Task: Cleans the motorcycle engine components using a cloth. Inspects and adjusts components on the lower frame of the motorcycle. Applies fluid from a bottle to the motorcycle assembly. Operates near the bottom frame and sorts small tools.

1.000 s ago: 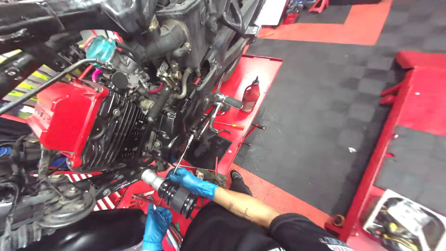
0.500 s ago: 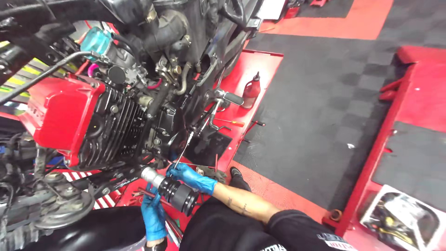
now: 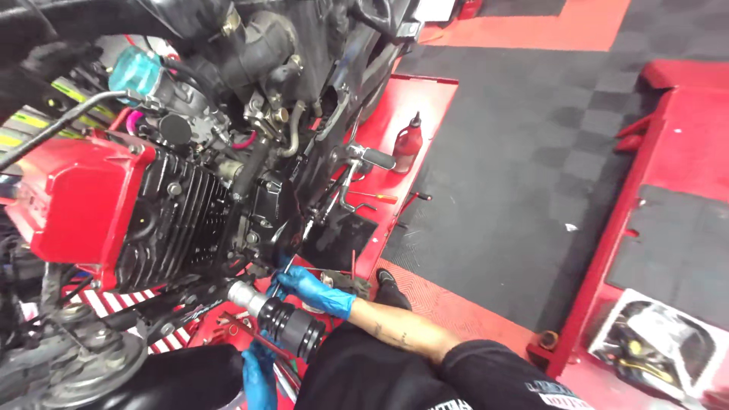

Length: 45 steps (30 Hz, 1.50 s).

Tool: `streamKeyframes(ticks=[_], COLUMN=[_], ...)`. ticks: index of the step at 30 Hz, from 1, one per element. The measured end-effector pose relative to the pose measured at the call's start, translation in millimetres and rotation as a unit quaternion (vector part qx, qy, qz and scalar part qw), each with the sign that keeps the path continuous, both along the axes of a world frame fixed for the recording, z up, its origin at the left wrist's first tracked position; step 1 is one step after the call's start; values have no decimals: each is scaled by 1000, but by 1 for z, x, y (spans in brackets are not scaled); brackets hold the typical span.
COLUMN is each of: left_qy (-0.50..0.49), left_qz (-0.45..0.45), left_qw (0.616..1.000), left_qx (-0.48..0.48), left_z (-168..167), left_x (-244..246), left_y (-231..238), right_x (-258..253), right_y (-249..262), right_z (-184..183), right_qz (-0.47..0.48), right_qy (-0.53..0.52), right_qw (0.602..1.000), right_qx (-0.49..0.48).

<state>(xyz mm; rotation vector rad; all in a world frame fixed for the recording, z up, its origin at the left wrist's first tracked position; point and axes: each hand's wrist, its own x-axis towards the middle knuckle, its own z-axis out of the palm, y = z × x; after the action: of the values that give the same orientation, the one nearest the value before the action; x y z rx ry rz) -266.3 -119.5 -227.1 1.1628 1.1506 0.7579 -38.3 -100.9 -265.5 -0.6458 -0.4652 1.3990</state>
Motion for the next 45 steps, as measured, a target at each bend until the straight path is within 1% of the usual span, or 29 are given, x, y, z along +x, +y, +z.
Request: streamKeyframes(ticks=[3,5,6,8,9,10,11,12,13,14,15,16,19,23,25,26,27,29,30,31,33,35,36,37,38,39,41,43,45], left_qy=[-37,9,47,90,111,162,259,356,395,400,418,455,549,619,651,659,662,653,639,613,553,499,468,430,389,350,283,207,160], left_qz=[58,89,82,5,-26,-25,8,4,-22,-32,-71,-104,-146,-194,-200,-193,-180,-127,-105,-89,-94,-95,-83,-56,-23,4,29,-21,-69], left_qw=[995,993,993,994,992,984,959,920,905,915,906,884,822,761,732,726,725,744,760,784,828,861,878,898,917,933,956,976,983], left_qx=[-75,-83,-71,-55,-49,-69,-114,-167,-153,-48,-17,-19,-23,0,21,46,65,63,51,41,3,-32,-55,-74,-84,-84,-72,-68,-50], left_z=[-23,-44,-54,-64,-63,-55,-52,-55,-82,-134,-169,-188,-211,-220,-225,-230,-233,-231,-229,-230,-238,-251,-255,-258,-258,-257,-247,-229,-204], left_x=[3,3,-2,-12,-6,18,51,76,78,61,49,47,56,66,63,60,58,53,53,56,72,95,104,109,108,101,85,76,87], left_y=[11,9,6,-2,-2,1,11,24,38,52,73,92,125,142,141,138,133,101,78,52,2,-29,-37,-42,-44,-44,-44,-43,-42], right_x=[-5,1,9,34,47,57,60,57,50,42,33,22,-7,-28,-33,-30,-22,9,30,48,64,56,48,42,40,43,59,77,73], right_y=[-21,-38,-46,-72,-87,-102,-117,-132,-144,-153,-159,-163,-165,-145,-139,-137,-135,-125,-113,-99,-80,-71,-72,-76,-78,-76,-70,-68,-68], right_z=[-19,-37,-49,-78,-96,-114,-133,-151,-170,-187,-199,-208,-212,-207,-204,-201,-196,-196,-199,-205,-212,-214,-217,-221,-224,-223,-209,-188,-166], right_qz=[48,53,30,-58,-94,-112,-105,-79,-43,-1,40,76,148,210,262,261,230,112,82,77,135,228,244,236,214,190,148,100,94], right_qy=[-51,-40,-27,-11,-10,-21,-38,-66,-104,-147,-186,-221,-322,-378,-424,-466,-516,-610,-635,-653,-678,-700,-714,-728,-733,-717,-650,-572,-507], right_qw=[997,996,996,988,982,975,969,963,955,946,937,927,902,876,844,824,802,754,732,714,692,661,647,639,643,667,740,809,855], right_qx=[-32,-64,-85,-140,-166,-192,-219,-248,-273,-290,-294,-292,-247,-216,-199,-191,-195,-215,-231,-241,-210,-144,-108,-77,-62,-66,-94,-90,-51])
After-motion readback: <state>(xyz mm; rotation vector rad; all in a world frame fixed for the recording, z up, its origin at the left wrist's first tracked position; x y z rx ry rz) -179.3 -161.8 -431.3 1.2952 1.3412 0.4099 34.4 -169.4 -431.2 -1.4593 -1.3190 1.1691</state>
